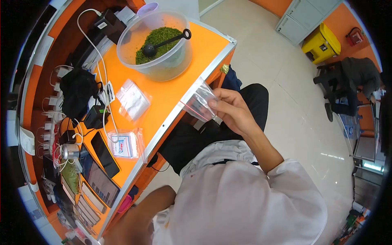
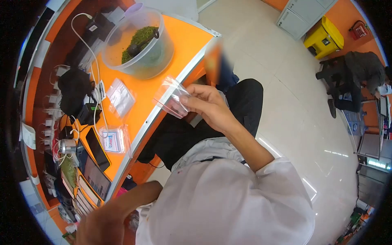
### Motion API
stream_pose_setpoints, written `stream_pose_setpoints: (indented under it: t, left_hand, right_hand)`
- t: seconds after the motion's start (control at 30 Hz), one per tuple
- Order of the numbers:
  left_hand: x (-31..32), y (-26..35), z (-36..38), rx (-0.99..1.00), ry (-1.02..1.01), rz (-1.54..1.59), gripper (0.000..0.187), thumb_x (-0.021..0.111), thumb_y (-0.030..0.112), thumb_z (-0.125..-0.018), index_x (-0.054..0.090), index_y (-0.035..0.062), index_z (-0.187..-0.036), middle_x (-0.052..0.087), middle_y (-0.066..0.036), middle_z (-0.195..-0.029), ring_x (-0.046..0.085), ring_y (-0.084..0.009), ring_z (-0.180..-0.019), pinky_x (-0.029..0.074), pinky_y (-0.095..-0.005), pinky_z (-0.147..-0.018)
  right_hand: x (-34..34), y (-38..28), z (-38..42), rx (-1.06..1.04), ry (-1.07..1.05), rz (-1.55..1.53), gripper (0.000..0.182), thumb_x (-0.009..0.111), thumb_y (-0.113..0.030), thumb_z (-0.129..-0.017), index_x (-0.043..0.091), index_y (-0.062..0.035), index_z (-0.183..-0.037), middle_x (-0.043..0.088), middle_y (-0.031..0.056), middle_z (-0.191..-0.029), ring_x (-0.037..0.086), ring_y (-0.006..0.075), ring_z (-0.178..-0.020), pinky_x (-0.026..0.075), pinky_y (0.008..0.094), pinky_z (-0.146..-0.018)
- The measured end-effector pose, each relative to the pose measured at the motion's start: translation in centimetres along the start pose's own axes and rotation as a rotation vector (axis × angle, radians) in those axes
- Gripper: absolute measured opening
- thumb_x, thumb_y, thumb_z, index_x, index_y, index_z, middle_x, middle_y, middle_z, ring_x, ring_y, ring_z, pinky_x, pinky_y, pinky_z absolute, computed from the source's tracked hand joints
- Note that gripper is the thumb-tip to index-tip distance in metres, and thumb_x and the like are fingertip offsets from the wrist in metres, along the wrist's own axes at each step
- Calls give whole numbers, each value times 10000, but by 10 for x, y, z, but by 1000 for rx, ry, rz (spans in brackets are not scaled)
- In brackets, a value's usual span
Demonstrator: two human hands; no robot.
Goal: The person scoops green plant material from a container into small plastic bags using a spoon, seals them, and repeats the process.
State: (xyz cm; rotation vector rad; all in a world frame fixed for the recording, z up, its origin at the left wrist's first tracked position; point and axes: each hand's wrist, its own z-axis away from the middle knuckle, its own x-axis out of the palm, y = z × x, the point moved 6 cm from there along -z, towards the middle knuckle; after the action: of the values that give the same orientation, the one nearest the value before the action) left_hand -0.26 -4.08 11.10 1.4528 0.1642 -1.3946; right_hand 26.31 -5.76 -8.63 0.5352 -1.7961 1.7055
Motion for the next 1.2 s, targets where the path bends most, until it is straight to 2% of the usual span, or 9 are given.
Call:
stream_pose_setpoints:
  t: [0.07, 0.1, 0.13, 0.3, 0.67, 0.77, 0.87, 1.0, 1.2]
  left_hand:
    - [55, -16, -30, 69, 22, 161, 166, 673, 58, -895, 721, 34, -1052, 732, -120, -914, 687, -227, -812, 520, -317, -699]
    - [69, -13, -60, 490, 553, 791, 227, 693, 71, -948, 683, -22, -1154, 775, -177, -980, 729, -227, -833, 553, -296, -737]
    - [113, -39, -74, 153, 377, 879, 201, 626, 71, -1018, 700, -95, -1104, 741, -199, -1117, 713, -228, -987, 579, -359, -827]
    - [190, -45, -125, 99, 236, 1347, 224, 582, 66, -1068, 605, -64, -1250, 709, -118, -1042, 673, -166, -945, 541, -293, -864]
    - [208, -55, -152, 190, 162, 1401, 44, 611, 12, -1014, 642, -19, -1018, 652, -42, -926, 576, -87, -826, 459, -253, -731]
    - [206, -61, -150, 187, 243, 1340, 20, 630, -41, -992, 638, -33, -1009, 658, -28, -941, 577, -57, -844, 454, -219, -740]
    - [203, -64, -148, 161, 280, 1282, 24, 640, -55, -984, 642, -39, -1001, 663, -22, -933, 590, -51, -840, 466, -208, -744]
    - [203, -60, -147, 176, 287, 1303, 23, 641, -42, -992, 651, -51, -1011, 673, -28, -934, 622, -58, -856, 503, -211, -760]
    - [202, -65, -145, 168, 210, 1323, 43, 643, -42, -994, 666, -66, -1020, 687, -44, -943, 639, -70, -880, 526, -227, -777]
  right_hand:
    - [-5, -2, 6, -12, 19, -39, 136, 644, -98, -1016, 690, 11, -1085, 728, 69, -1035, 688, 132, -949, 545, 301, -888]
    - [-7, -2, 8, -24, -1, -84, 140, 638, -86, -1015, 690, 16, -1096, 729, 75, -1053, 691, 139, -976, 544, 311, -914]
    - [-8, -1, 10, -24, -11, -80, 140, 638, -86, -1015, 690, 16, -1096, 729, 75, -1053, 691, 139, -976, 544, 311, -914]
    - [-15, 10, 18, 5, 74, -99, 126, 640, -96, -1023, 688, 8, -1077, 723, 72, -1034, 690, 130, -944, 551, 304, -874]
    - [-34, 22, 21, 89, 200, 43, 99, 679, -60, -995, 685, -7, -1078, 713, 66, -1014, 672, 123, -897, 541, 287, -802]
    - [-18, -17, 30, -471, 546, 1023, 269, 724, 77, -851, 677, 16, -1109, 682, 147, -1111, 664, 222, -953, 520, 325, -800]
    - [12, -28, 38, -647, 343, 1203, 237, 718, 88, -844, 688, 31, -1072, 681, 160, -1066, 680, 273, -928, 539, 344, -806]
    - [27, -10, 28, -405, 21, 1091, 215, 770, 46, -840, 710, 53, -1046, 705, 173, -1033, 715, 299, -885, 571, 357, -780]
    - [27, -6, 25, -277, 6, 1056, 284, 827, 7, -804, 722, 61, -1062, 722, 158, -1017, 722, 253, -876, 570, 330, -781]
